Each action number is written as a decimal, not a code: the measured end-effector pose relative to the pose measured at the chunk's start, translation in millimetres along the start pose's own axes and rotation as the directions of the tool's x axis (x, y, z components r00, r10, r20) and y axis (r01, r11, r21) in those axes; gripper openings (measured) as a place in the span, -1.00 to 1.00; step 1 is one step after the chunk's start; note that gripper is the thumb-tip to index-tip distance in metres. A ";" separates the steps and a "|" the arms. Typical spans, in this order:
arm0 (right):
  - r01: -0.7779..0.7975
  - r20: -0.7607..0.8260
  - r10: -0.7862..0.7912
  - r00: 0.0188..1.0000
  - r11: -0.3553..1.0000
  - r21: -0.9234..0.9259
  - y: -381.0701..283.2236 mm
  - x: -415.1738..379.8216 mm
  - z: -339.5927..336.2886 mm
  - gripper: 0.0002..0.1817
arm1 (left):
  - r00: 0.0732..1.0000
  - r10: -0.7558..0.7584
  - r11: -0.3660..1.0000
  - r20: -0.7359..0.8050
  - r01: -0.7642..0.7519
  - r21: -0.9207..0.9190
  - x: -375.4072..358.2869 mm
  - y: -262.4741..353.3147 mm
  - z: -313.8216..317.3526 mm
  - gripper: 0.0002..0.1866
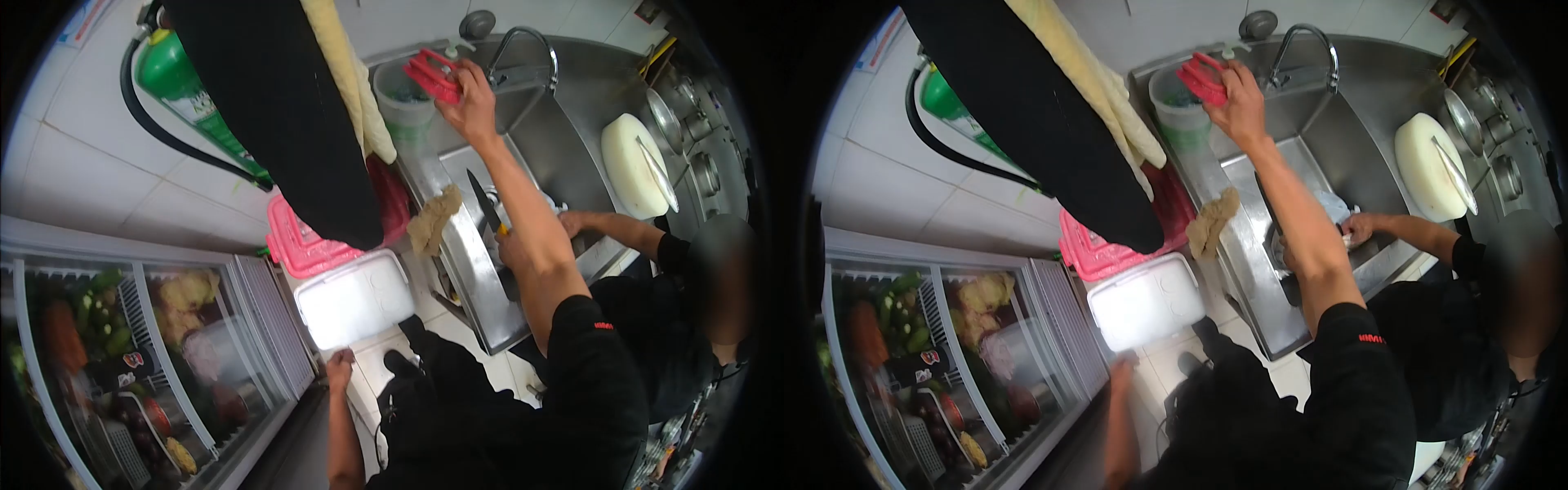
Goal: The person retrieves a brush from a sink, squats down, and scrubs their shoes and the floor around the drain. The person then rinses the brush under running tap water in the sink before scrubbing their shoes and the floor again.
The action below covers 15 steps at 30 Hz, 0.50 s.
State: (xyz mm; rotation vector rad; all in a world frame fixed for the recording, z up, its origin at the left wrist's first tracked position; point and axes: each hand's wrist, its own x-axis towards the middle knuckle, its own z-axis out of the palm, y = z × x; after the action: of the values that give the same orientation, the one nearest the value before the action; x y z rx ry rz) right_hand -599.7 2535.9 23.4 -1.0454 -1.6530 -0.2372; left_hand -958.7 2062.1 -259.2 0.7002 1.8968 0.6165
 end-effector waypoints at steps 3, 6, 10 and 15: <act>0.134 0.017 -0.133 0.991 0.990 -0.053 13.8 2.0 1.9 -0.56 | 1.000 -0.012 1.000 0.000 0.012 -0.011 5.3 -0.1 3.8 -0.60; 0.075 0.158 -0.048 0.986 0.983 -0.165 7.3 1.3 -4.0 -0.60 | 0.999 -0.039 0.995 0.028 0.036 0.096 1.8 -14.7 3.1 -0.63; -0.157 -0.179 0.138 0.974 0.982 -0.101 -1.9 4.3 11.3 -0.66 | 0.984 -0.177 0.984 -0.007 0.177 0.024 -28.8 -39.1 11.5 -0.66; -0.588 -0.206 0.677 0.706 0.723 0.363 8.2 -17.8 27.4 -0.70 | 0.980 -0.194 0.981 0.030 0.194 -0.003 -47.3 -84.2 23.0 -0.68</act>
State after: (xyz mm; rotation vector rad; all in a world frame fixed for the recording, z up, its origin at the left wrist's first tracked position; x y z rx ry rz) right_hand -612.5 2548.9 -4.9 -1.2270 -0.9046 0.2712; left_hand -938.0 1972.2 -296.0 0.5096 1.9071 0.4846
